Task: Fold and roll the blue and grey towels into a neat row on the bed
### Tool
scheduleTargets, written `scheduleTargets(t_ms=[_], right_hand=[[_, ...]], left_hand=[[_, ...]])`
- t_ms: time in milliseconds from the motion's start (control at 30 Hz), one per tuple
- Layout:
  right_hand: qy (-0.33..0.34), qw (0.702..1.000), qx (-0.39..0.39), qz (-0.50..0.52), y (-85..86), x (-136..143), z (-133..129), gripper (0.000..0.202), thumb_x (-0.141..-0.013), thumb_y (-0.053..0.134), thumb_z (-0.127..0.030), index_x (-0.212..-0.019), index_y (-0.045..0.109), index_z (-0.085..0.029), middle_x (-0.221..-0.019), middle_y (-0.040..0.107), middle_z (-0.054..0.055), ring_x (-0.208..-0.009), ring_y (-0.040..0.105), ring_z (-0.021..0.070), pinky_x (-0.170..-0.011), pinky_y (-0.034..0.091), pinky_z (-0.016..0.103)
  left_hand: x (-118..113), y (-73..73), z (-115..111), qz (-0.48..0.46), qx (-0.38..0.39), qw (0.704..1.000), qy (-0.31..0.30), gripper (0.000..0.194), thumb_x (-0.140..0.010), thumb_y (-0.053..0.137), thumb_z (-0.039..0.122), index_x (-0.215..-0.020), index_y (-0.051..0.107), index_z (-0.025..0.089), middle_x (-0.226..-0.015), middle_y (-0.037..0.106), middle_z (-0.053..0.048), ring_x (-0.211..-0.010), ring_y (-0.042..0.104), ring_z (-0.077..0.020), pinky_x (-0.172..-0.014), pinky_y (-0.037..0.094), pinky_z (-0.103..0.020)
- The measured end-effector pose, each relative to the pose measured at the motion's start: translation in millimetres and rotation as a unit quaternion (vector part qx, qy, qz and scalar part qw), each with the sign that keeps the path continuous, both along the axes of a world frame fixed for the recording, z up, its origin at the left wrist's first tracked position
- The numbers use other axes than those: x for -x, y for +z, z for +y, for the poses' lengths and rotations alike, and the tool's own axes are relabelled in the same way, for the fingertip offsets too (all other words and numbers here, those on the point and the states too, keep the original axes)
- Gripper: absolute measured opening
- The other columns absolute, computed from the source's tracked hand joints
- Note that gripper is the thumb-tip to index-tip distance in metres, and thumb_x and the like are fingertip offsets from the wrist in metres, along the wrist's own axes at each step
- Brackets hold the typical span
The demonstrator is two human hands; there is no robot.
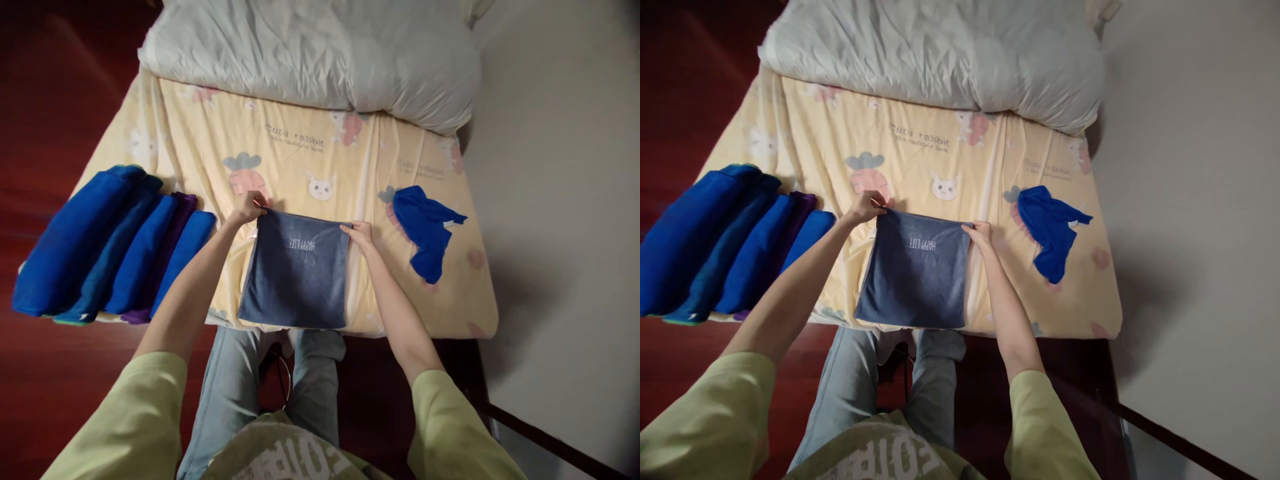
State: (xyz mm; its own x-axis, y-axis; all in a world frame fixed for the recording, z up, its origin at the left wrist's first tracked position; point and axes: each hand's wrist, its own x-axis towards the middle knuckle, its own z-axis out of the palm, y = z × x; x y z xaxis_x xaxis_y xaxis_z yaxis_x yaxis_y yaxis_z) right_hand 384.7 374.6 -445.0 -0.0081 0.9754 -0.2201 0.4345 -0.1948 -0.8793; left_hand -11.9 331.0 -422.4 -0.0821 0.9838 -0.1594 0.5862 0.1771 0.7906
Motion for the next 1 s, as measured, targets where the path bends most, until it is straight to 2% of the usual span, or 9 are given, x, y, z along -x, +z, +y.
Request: scheduleTargets(t_ms=[133,233,333,433,533,667,833,900,1000], right_hand=[[-0.028,0.986,-0.095,-0.135,-4.5,16.2,-3.8,0.026,-0.082,0.072,-0.034,-0.093,0.073,-0.010,-0.082,0.073,0.009,-0.086,0.069,0.0252,-0.082,0.056,0.037],[-0.004,0.948,-0.199,-0.249,1.7,40.2,-31.1,0.039,-0.095,0.056,-0.028,-0.129,0.064,-0.010,-0.126,0.067,0.020,-0.123,0.059,0.0320,-0.108,0.043,0.051],[0.149,0.910,-0.255,-0.292,3.8,61.3,-65.9,0.049,-0.103,0.044,-0.031,-0.149,0.050,-0.016,-0.156,0.045,0.017,-0.146,0.037,0.0303,-0.121,0.028,0.054],[0.257,0.883,-0.242,-0.308,-3.6,69.6,-83.4,0.054,-0.106,0.039,-0.039,-0.155,0.043,-0.017,-0.162,0.037,0.011,-0.153,0.028,0.0260,-0.126,0.021,0.051],[0.238,0.888,-0.219,-0.327,-10.6,69.9,-79.3,0.057,-0.107,0.035,-0.042,-0.158,0.036,-0.016,-0.166,0.031,0.010,-0.155,0.021,0.0232,-0.128,0.015,0.050],[0.209,0.896,-0.212,-0.329,-6.6,69.2,-81.7,0.059,-0.107,0.032,-0.041,-0.159,0.034,-0.014,-0.167,0.026,0.011,-0.157,0.016,0.0242,-0.129,0.011,0.052],[0.134,0.912,-0.200,-0.331,-11.0,50.7,-124.7,0.062,-0.107,0.030,-0.044,-0.161,0.027,-0.013,-0.169,0.018,0.012,-0.158,0.008,0.0266,-0.128,0.010,0.056],[0.140,0.915,-0.186,-0.330,-15.3,41.3,-135.8,0.062,-0.107,0.032,-0.043,-0.161,0.028,-0.013,-0.169,0.019,0.013,-0.158,0.010,0.0257,-0.128,0.010,0.054],[0.140,0.920,-0.183,-0.317,-11.4,38.0,-147.1,0.061,-0.106,0.036,-0.039,-0.160,0.030,-0.012,-0.168,0.021,0.014,-0.158,0.011,0.0260,-0.129,0.008,0.055]], left_hand=[[-23.8,-4.9,-12.2,0.095,-0.085,0.990,0.055,0.023,-0.083,0.060,0.016,-0.104,0.067,0.010,-0.114,0.067,-0.017,-0.103,0.066,-0.0269,-0.095,0.055,-0.045],[-59.6,-5.6,-39.3,0.174,-0.185,0.967,0.013,0.040,-0.091,0.045,0.015,-0.128,0.062,0.014,-0.144,0.054,-0.019,-0.137,0.048,-0.0317,-0.116,0.037,-0.055],[-88.2,-12.4,-66.7,0.201,-0.202,0.952,-0.107,0.047,-0.096,0.044,0.025,-0.142,0.054,0.015,-0.158,0.043,-0.015,-0.152,0.029,-0.0307,-0.126,0.019,-0.057],[-89.9,-26.4,-77.8,0.210,-0.165,0.958,-0.105,0.057,-0.099,0.042,0.039,-0.149,0.048,0.012,-0.163,0.035,-0.016,-0.155,0.020,-0.0324,-0.127,0.012,-0.058],[-76.6,-35.6,-72.5,0.217,-0.145,0.963,-0.065,0.064,-0.100,0.040,0.046,-0.153,0.043,0.011,-0.166,0.028,-0.016,-0.156,0.018,-0.0323,-0.128,0.010,-0.057],[-79.8,-26.9,-79.4,0.234,-0.152,0.959,-0.050,0.065,-0.101,0.038,0.045,-0.155,0.039,0.009,-0.167,0.024,-0.016,-0.157,0.011,-0.0317,-0.128,0.007,-0.057],[-100.0,-19.4,-149.3,0.230,-0.148,0.953,-0.128,0.065,-0.103,0.034,0.044,-0.159,0.032,0.010,-0.169,0.019,-0.013,-0.158,0.008,-0.0278,-0.129,0.010,-0.052],[-100.9,-22.1,-174.3,0.223,-0.128,0.958,-0.124,0.064,-0.103,0.034,0.043,-0.159,0.032,0.012,-0.169,0.021,-0.012,-0.158,0.010,-0.0270,-0.129,0.012,-0.052],[-99.2,-24.0,-194.0,0.204,-0.106,0.970,-0.078,0.063,-0.103,0.036,0.041,-0.159,0.032,0.012,-0.169,0.019,-0.013,-0.158,0.011,-0.0287,-0.129,0.011,-0.055]])
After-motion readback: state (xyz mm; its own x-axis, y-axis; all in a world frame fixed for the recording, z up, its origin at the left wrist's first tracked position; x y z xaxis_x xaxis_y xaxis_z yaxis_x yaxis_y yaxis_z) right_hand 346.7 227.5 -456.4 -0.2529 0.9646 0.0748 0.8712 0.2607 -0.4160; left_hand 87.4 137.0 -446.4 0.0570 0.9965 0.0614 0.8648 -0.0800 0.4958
